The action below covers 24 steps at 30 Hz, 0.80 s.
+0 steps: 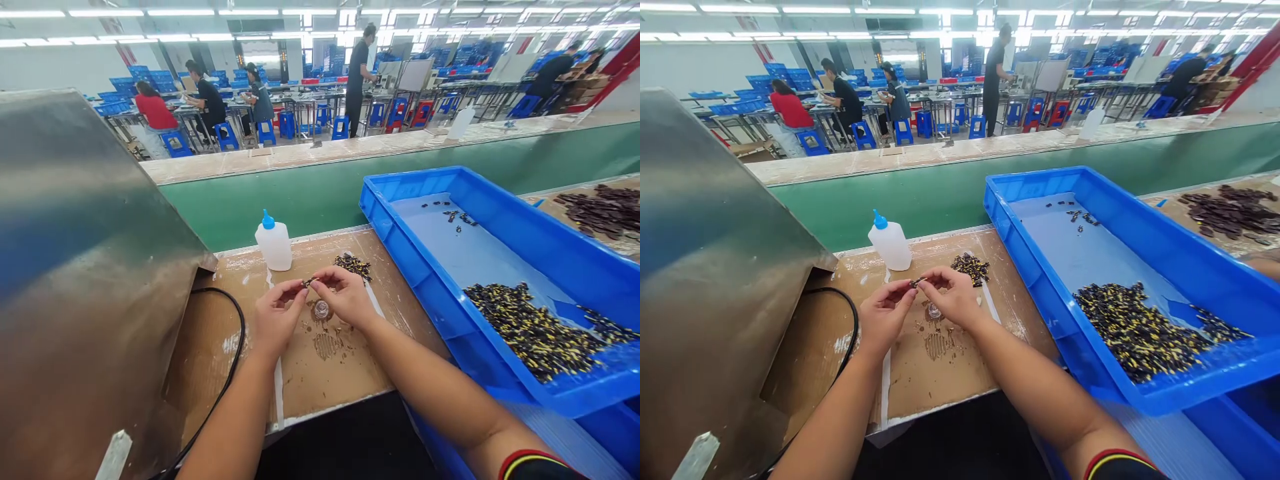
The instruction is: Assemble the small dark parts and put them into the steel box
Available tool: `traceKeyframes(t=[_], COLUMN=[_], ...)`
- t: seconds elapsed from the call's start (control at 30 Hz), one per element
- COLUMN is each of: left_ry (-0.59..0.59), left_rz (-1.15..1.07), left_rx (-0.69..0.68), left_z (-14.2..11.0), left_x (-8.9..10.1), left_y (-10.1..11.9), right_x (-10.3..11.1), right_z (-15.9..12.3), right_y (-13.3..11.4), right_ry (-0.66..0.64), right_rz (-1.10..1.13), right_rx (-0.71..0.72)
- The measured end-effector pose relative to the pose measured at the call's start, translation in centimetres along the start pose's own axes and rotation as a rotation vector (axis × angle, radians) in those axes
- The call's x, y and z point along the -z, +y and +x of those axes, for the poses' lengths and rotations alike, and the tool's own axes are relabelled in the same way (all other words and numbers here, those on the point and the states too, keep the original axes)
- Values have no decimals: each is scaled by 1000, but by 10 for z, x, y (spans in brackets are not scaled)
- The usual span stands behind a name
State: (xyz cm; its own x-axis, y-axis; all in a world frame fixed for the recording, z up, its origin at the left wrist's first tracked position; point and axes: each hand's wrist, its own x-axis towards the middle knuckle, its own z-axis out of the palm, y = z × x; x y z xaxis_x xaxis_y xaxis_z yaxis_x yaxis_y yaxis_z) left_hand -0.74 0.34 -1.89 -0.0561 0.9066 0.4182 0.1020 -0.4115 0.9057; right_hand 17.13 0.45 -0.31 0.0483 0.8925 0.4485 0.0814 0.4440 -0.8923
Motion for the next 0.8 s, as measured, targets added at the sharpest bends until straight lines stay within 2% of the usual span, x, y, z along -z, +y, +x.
traceKeyframes(t=[0.1,0.17,0.23,0.3,0.37,0.43,0.47,0.53,0.6,0.63,0.7,0.8], left_ry=[14,8,-20,-101,-194,-229,-224,-182,-110,-75,-37,-29], left_rz=[49,119,206,285,344,393,414,452,494,516,541,538], left_rx=[6,-46,-163,-302,-420,-490,-503,-504,-477,-455,-402,-350], left_z=[2,3,4,4,4,4,5,8,11,12,14,15], left_x=[2,3,5,6,6,6,6,7,8,8,9,9], left_y=[-2,0,5,11,17,21,22,21,17,15,11,8], right_x=[-1,-1,3,13,28,49,60,87,118,136,173,227], right_z=[3,4,1,-10,-32,-66,-87,-132,-177,-198,-233,-262], right_y=[-3,-9,-18,-30,-45,-62,-70,-83,-90,-90,-84,-65], right_ry=[-8,-32,-38,-3,65,85,48,-131,-342,-408,-435,-357], right_rz=[-31,-108,-188,-232,-198,-50,58,278,379,363,217,-108], right_rx=[29,96,179,225,170,4,-112,-361,-572,-650,-793,-1019])
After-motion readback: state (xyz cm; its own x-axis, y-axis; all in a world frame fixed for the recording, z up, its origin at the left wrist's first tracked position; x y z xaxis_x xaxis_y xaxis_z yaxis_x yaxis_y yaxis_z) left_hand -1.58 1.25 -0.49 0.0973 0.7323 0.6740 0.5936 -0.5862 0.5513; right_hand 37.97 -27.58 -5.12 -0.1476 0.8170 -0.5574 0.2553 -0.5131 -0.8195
